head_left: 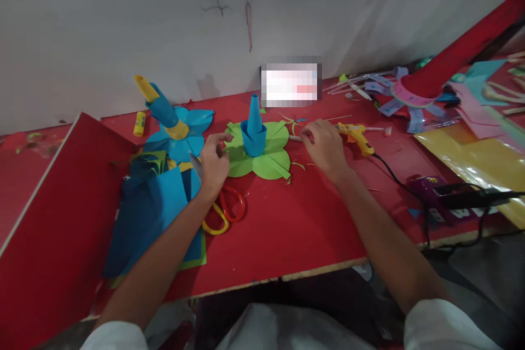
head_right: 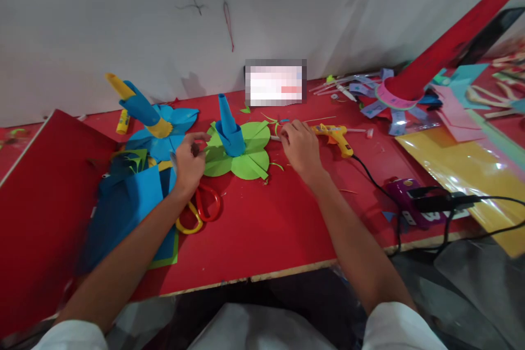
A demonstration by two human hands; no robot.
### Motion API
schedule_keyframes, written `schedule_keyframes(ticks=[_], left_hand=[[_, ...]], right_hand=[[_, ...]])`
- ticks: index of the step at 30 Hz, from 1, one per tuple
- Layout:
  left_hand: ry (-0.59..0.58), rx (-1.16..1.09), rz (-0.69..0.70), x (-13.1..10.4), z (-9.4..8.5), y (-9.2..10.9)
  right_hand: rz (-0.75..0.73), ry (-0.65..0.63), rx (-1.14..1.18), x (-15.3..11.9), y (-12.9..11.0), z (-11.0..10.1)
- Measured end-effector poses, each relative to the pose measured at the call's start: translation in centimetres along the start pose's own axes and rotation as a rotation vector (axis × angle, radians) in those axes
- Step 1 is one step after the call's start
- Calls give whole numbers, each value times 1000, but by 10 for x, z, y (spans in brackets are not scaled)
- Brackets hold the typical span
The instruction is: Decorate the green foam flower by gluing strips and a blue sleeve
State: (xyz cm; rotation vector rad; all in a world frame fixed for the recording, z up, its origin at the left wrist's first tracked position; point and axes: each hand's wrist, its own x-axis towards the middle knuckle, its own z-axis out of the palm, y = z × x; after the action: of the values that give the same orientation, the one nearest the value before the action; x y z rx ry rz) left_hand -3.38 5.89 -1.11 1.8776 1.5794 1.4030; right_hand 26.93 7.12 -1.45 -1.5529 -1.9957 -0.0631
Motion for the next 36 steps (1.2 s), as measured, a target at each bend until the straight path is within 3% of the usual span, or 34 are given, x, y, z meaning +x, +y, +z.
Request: schedule_keyframes(ticks=[3,6,13,22,28,31,34,36], left_hand=[[5,-14,-9,0,0,1],[6,-34,-20,0,0,0],[-5,-32,-36,0,0,0],[-19,-8,-46,1,0,0],[-23,8,-45,0,-1,2],[-29,20,-14,1,-1,6],[-19,-12,63,0,-1,13],[-3,-7,112,-2,-1,19]], right_hand=[[-33,-141,-89,0,11,5],[-69,-199,-115,0,10,9],[78,-171,-129,-2,10,10],[66,-235,-120,-2,2,9],[233,-283,-196,-2,-9,6],[246,-298,-210,-3,-14,4],[217,-252,-137,-3,-20,1],[149,-150,5,-4,-25,-1]])
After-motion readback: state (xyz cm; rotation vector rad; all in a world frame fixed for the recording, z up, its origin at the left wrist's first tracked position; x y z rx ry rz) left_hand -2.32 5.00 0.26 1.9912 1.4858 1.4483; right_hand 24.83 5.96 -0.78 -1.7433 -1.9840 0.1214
